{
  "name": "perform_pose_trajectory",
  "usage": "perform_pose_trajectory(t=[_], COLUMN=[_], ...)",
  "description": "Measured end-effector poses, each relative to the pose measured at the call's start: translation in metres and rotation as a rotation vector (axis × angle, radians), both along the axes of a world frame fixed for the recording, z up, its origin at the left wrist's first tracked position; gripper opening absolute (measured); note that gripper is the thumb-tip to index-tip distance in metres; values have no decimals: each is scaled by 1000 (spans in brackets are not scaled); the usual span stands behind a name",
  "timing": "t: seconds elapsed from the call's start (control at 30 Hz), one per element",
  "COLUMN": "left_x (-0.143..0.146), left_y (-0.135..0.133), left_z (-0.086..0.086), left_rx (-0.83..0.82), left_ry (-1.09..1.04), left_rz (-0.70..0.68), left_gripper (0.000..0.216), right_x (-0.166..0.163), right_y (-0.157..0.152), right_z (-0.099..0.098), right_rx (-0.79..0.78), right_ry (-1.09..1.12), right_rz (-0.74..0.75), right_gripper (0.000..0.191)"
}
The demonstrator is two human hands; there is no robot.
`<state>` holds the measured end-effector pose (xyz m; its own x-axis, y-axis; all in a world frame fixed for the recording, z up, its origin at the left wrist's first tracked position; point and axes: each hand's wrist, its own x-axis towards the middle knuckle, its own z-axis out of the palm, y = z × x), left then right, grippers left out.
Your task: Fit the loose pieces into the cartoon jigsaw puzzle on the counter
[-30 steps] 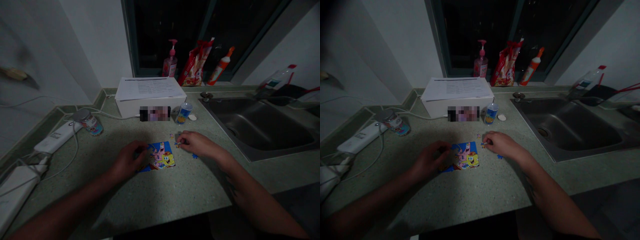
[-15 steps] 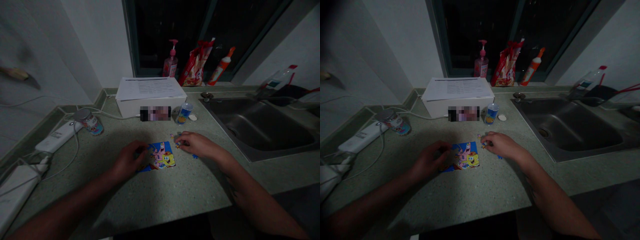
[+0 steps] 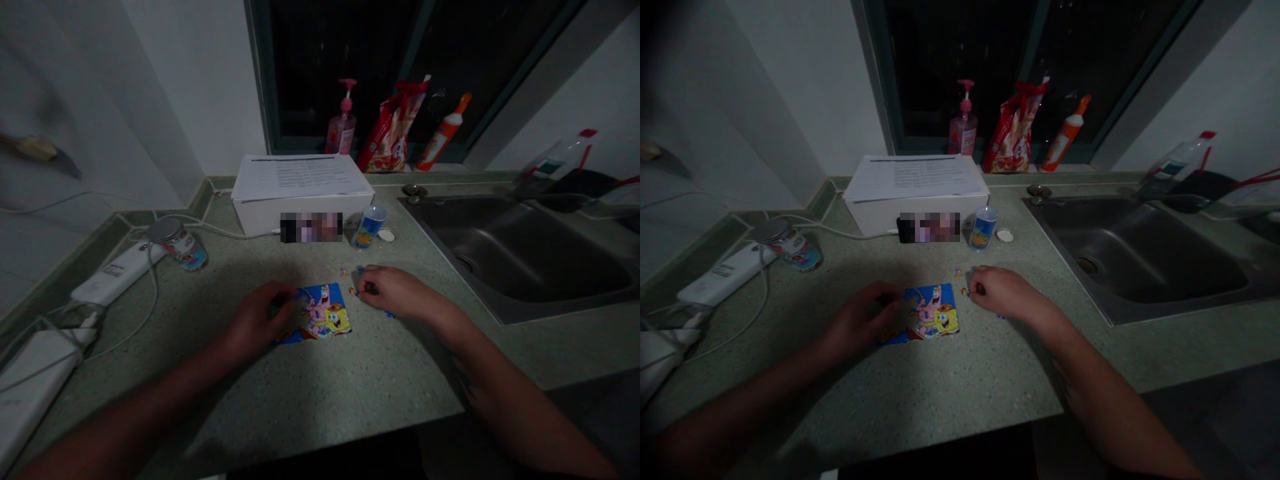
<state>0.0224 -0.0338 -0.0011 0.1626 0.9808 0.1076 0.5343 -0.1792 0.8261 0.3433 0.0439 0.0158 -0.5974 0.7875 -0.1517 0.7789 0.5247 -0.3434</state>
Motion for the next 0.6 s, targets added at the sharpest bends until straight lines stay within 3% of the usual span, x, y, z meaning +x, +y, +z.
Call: perform_pose_trajectory(t=[0.17, 0.37, 0.6], left_x=[-1, -1, -2], left_y=[0, 0, 1], left_z=[-2, -2, -4], left_rx=[-8, -2, -4], left_ry=[-8, 4, 19], left_rz=[-4, -6, -3], left_gripper=[23, 23, 24], right_x=[-2, -3, -3], right_y=[-3, -5, -5], right_z=[4, 11, 9], right_rx=[-12, 30, 9], right_ry=[0, 46, 5], right_rz=[-5, 38, 78], right_gripper=[4, 47, 43])
